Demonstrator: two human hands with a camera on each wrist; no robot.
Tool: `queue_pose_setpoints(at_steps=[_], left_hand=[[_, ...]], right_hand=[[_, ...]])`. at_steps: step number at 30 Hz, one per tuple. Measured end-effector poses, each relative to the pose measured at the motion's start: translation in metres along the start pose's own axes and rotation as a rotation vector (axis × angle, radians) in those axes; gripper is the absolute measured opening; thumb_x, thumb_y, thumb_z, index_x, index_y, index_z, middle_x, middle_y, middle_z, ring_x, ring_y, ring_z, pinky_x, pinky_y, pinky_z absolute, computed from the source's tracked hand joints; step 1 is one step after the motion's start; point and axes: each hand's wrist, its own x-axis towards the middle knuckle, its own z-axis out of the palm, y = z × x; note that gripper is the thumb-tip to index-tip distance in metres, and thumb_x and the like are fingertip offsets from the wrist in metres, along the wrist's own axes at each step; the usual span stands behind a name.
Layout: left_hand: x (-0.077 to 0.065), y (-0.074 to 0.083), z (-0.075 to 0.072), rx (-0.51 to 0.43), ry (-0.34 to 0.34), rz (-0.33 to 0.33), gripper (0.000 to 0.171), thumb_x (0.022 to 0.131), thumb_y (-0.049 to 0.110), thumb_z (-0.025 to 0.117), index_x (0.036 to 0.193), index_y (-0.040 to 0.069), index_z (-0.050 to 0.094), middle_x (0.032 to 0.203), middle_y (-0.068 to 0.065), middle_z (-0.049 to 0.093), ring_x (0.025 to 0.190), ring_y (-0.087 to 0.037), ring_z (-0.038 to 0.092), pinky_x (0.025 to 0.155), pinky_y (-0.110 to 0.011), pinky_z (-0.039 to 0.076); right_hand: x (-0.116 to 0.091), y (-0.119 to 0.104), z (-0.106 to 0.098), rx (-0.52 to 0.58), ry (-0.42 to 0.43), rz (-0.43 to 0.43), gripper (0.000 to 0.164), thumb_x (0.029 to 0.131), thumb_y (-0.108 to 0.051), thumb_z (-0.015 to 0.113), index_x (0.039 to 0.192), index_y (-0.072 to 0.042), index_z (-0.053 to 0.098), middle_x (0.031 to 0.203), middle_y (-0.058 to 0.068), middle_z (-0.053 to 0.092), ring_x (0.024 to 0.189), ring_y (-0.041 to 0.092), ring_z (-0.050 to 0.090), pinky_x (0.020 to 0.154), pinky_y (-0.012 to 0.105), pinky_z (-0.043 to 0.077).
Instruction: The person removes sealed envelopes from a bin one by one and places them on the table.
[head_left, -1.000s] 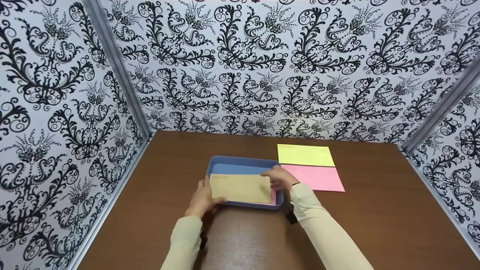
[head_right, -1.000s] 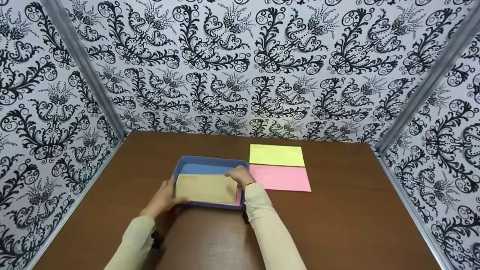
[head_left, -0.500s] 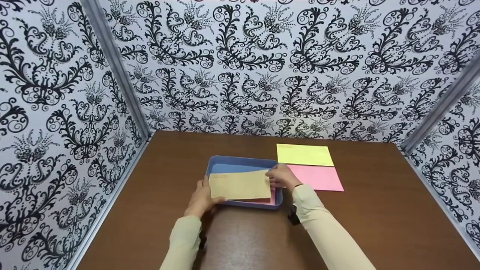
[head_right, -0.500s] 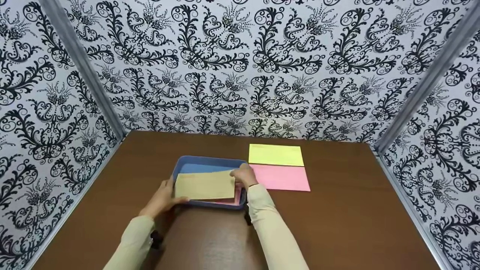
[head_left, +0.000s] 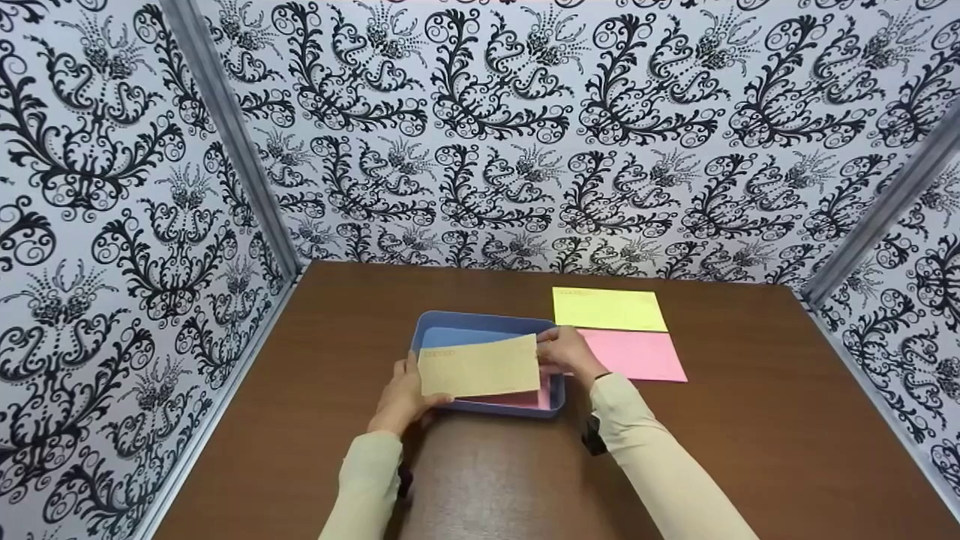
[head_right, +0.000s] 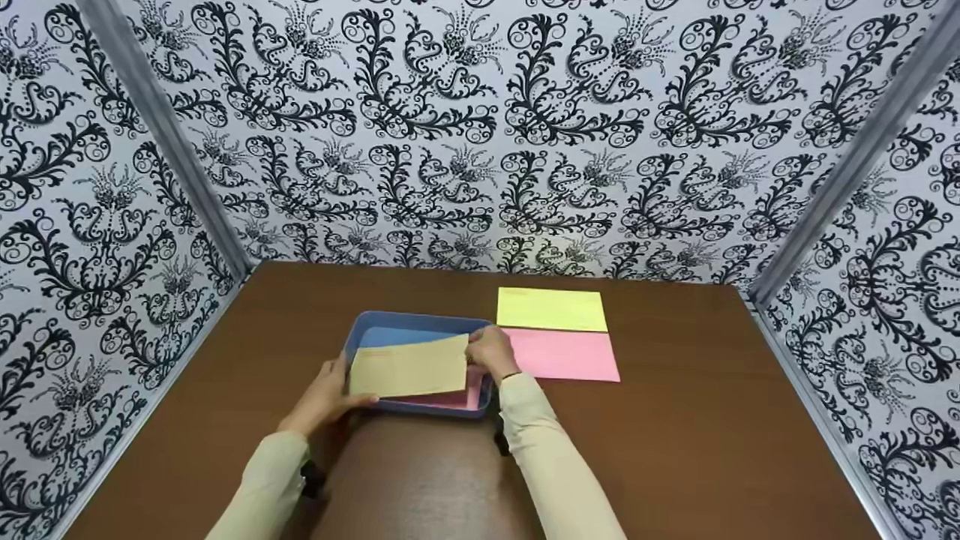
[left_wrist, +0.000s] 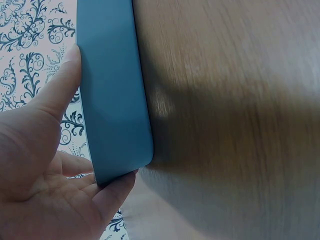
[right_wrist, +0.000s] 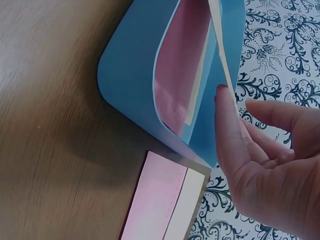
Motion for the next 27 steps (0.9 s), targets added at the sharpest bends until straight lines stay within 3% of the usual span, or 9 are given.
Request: queue_pose_setpoints(at_steps=[5, 12, 18, 27], left_hand=[[0.0004, -0.0001, 0.0002, -0.002, 0.001, 0.003, 0.113, 0.079, 0.040, 0.084, 0.156, -0.007, 0.015, 0.154, -0.030, 0.030, 0.132, -0.047, 0.048, 0.111, -0.055, 0.040], [0.0005, -0.0013, 0.0001, 0.011, 0.001, 0.007, 0.113, 0.080, 0.040, 0.083, 0.156, -0.006, 0.015, 0.154, -0.030, 0.031, 0.130, -0.048, 0.049, 0.109, -0.056, 0.041], [-0.0012, -0.0013, -0.0008, 0.016, -0.001, 0.017, 0.111, 0.081, 0.040, 0.082, 0.156, -0.007, 0.015, 0.153, -0.031, 0.030, 0.129, -0.049, 0.050, 0.108, -0.056, 0.042], [-0.0008, -0.0007, -0.0007, 0.004, 0.000, 0.008, 0.110, 0.081, 0.038, 0.082, 0.157, -0.006, 0.015, 0.154, -0.031, 0.030, 0.132, -0.048, 0.048, 0.111, -0.056, 0.040]], right_hand=[[-0.0009, 0.0010, -0.0013, -0.006, -0.012, 0.010, 0.046, 0.088, 0.004, 0.060, 0.134, 0.005, 0.057, 0.104, 0.022, 0.070, 0.074, 0.020, 0.070, 0.082, 0.046, 0.060], [-0.0030, 0.0049, -0.0007, -0.005, -0.045, -0.019, 0.053, 0.089, 0.004, 0.060, 0.141, -0.001, 0.053, 0.107, 0.023, 0.071, 0.082, 0.024, 0.072, 0.079, 0.047, 0.061], [-0.0066, 0.0044, 0.0006, -0.006, -0.042, -0.056, 0.059, 0.085, 0.004, 0.062, 0.143, -0.002, 0.052, 0.096, 0.018, 0.073, 0.073, 0.020, 0.071, 0.077, 0.047, 0.061], [-0.0079, 0.0059, 0.0013, 0.016, -0.046, -0.092, 0.060, 0.086, 0.007, 0.063, 0.144, 0.000, 0.050, 0.114, 0.027, 0.071, 0.080, 0.023, 0.073, 0.075, 0.045, 0.061]])
